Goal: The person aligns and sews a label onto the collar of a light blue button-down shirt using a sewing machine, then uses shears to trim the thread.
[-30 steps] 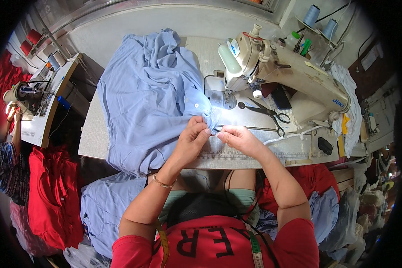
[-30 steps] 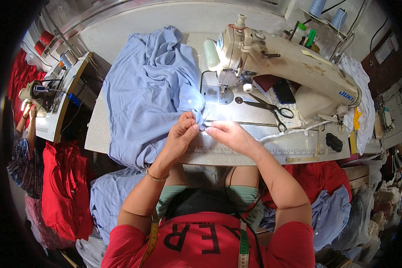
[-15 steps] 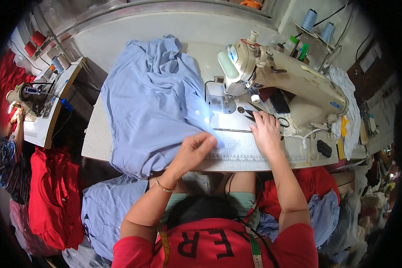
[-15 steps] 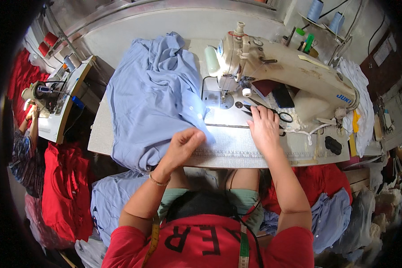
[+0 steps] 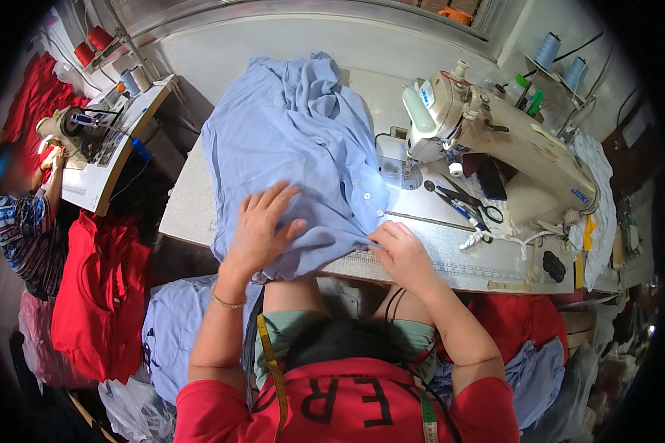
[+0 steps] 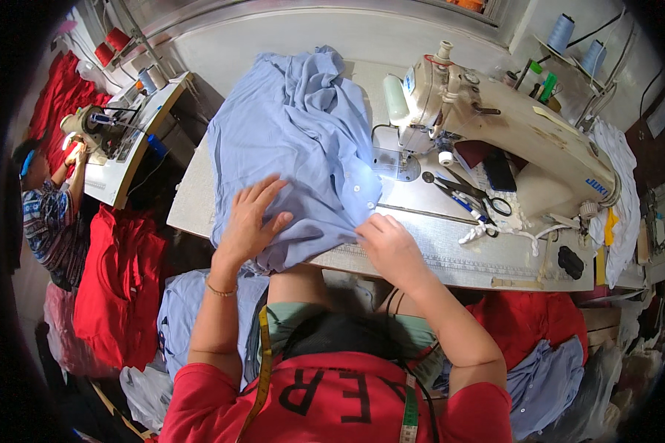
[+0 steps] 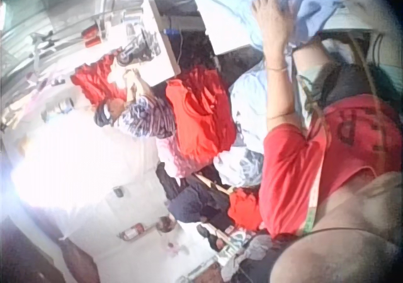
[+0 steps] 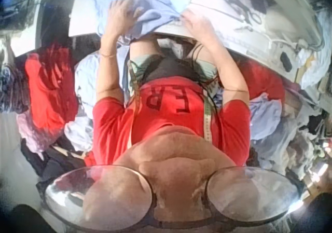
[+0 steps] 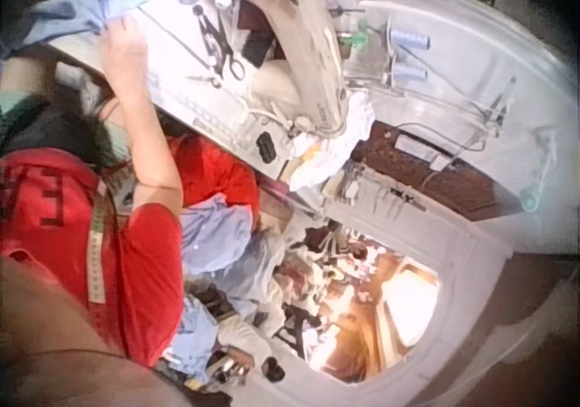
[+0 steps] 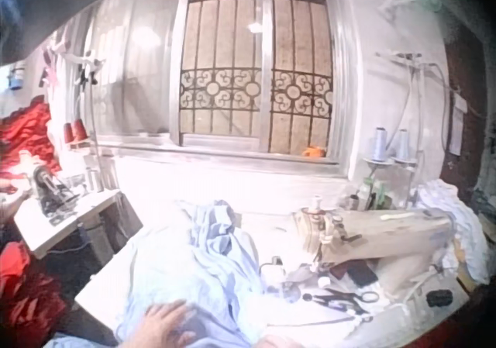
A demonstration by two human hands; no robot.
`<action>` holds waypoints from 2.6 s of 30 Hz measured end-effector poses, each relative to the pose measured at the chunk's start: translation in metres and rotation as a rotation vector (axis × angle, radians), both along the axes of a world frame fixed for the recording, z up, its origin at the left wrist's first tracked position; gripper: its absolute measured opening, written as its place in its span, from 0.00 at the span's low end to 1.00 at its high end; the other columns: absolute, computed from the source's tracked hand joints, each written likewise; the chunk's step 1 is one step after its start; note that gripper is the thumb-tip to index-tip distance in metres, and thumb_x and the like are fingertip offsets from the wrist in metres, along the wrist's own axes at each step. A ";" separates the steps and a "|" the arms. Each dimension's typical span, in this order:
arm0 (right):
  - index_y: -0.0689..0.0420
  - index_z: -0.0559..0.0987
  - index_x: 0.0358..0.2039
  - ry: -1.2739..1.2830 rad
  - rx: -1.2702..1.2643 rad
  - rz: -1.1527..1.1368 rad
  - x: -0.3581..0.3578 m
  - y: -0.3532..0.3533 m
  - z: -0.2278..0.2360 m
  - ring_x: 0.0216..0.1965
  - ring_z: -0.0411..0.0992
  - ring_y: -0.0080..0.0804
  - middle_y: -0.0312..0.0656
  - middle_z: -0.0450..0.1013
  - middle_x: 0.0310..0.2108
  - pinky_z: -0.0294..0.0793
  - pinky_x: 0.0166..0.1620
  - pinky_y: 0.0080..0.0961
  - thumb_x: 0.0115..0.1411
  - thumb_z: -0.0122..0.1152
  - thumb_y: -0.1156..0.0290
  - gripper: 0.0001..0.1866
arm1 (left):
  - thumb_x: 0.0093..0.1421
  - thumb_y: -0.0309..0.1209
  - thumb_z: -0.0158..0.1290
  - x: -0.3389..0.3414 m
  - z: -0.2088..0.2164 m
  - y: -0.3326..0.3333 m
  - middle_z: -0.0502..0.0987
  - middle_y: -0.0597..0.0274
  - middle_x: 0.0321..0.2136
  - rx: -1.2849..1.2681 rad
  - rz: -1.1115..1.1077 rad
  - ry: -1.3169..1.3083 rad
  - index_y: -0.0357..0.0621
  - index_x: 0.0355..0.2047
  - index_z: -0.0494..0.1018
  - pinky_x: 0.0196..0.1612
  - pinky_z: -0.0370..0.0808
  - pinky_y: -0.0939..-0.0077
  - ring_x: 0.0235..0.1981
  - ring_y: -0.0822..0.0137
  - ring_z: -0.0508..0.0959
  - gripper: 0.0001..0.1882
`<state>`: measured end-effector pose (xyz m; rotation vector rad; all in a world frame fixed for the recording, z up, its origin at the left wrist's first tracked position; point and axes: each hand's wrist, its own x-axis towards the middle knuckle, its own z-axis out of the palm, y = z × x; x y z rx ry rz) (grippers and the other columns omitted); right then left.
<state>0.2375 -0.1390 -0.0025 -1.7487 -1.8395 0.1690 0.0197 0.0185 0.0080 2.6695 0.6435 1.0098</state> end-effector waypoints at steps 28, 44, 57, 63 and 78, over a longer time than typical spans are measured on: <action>0.56 0.75 0.31 0.062 0.051 0.200 -0.033 -0.009 -0.003 0.36 0.68 0.40 0.39 0.68 0.31 0.66 0.42 0.32 0.46 0.54 0.80 0.10 | 0.57 0.31 0.52 0.011 0.060 0.038 0.77 0.50 0.34 -0.295 -0.064 0.173 0.39 0.39 0.75 0.37 0.73 0.68 0.32 0.56 0.77 0.12; 0.56 0.69 0.48 1.038 -0.170 0.089 -0.052 0.002 -0.004 0.48 0.66 0.30 0.38 0.67 0.46 0.65 0.52 0.27 0.60 0.53 0.73 0.15 | 0.64 0.32 0.48 0.003 0.136 0.078 0.68 0.69 0.23 0.008 -0.040 -0.526 0.38 0.36 0.69 0.34 0.67 0.84 0.27 0.79 0.65 0.09; 0.62 0.58 0.60 0.854 -0.414 0.514 -0.180 0.084 0.028 0.56 0.63 0.36 0.50 0.62 0.56 0.61 0.57 0.25 0.52 0.59 0.73 0.35 | 0.65 0.30 0.45 -0.091 0.307 0.022 0.61 0.70 0.24 0.729 -0.012 -0.602 0.40 0.31 0.66 0.31 0.61 0.85 0.27 0.78 0.60 0.07; 0.60 0.67 0.55 1.069 -0.403 0.478 -0.139 0.071 0.007 0.46 0.69 0.29 0.41 0.71 0.46 0.69 0.48 0.26 0.54 0.58 0.72 0.27 | 0.65 0.32 0.43 -0.164 0.334 0.019 0.64 0.63 0.25 0.870 0.344 -0.584 0.38 0.33 0.66 0.37 0.65 0.78 0.30 0.72 0.64 0.09; 0.58 0.72 0.47 0.416 0.309 -0.002 0.081 -0.140 0.295 0.46 0.65 0.19 0.33 0.69 0.44 0.60 0.51 0.17 0.60 0.56 0.60 0.18 | 0.63 0.29 0.48 -0.173 0.251 0.029 0.74 0.59 0.27 0.764 0.389 -0.667 0.36 0.37 0.69 0.38 0.71 0.78 0.31 0.69 0.75 0.08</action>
